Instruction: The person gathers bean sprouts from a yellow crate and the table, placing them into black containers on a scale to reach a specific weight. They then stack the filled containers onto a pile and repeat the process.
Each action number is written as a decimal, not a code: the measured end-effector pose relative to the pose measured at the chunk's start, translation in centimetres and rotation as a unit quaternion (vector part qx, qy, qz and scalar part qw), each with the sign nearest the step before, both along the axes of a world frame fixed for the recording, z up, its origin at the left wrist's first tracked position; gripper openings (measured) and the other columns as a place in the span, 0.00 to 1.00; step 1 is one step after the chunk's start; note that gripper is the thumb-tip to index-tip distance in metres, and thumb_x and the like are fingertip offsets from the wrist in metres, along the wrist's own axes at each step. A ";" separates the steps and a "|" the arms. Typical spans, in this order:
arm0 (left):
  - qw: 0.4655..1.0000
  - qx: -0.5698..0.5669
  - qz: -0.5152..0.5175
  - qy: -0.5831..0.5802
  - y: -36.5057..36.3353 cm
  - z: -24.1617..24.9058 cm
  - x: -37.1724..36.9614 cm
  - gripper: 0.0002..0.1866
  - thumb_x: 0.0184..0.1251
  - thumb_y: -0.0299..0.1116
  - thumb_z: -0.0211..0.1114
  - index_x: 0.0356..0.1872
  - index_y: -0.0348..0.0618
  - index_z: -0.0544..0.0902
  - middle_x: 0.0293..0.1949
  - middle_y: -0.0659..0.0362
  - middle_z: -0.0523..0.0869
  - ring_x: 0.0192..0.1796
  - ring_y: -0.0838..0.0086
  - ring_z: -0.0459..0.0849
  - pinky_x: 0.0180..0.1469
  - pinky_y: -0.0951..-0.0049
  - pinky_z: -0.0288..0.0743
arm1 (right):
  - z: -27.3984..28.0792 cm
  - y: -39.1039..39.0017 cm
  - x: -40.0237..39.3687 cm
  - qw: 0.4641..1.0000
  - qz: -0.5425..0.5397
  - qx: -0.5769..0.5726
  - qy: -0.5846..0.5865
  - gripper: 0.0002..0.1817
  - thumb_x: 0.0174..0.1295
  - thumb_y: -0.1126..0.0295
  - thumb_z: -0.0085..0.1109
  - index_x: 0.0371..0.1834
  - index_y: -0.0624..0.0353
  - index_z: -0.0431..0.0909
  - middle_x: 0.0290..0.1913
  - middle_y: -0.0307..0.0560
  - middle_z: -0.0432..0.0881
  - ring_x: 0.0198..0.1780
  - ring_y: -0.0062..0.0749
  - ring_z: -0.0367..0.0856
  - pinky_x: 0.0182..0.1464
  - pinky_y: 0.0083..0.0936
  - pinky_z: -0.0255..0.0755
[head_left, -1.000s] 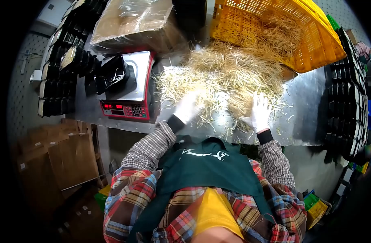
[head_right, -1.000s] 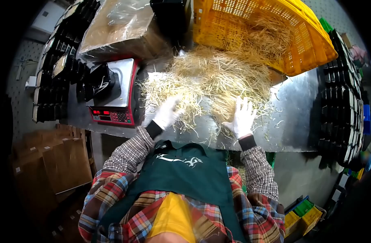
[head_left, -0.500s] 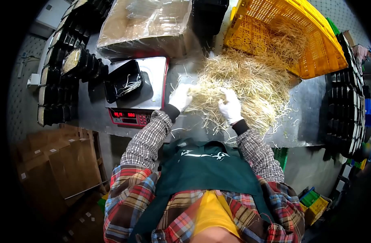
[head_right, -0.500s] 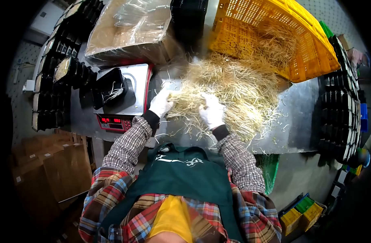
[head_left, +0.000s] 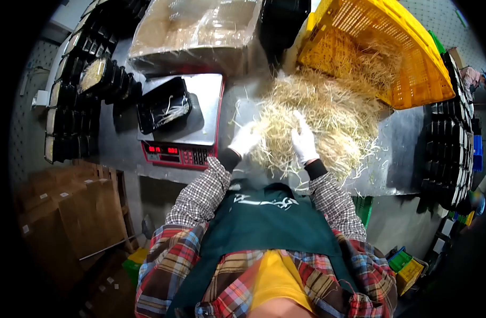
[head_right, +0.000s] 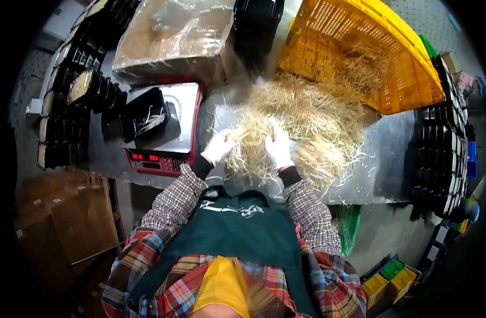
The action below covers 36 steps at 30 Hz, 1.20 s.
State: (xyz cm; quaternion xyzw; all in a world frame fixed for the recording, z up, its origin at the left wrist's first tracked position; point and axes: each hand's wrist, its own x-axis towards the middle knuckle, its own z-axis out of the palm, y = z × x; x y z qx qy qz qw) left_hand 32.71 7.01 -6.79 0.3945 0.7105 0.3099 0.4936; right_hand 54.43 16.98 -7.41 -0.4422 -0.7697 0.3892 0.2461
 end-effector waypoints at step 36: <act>0.859 0.240 -0.317 0.321 2.8 -2.4 1.6 0.17 0.67 0.30 0.56 0.56 0.48 0.80 0.53 0.53 0.85 0.50 0.57 0.85 0.52 0.59 0.79 | 2.8 -2.9 0.7 0.940 0.164 0.119 -0.275 0.52 0.43 0.70 0.70 0.76 0.67 0.55 0.51 0.59 0.81 0.56 0.50 0.78 0.65 0.46 0.66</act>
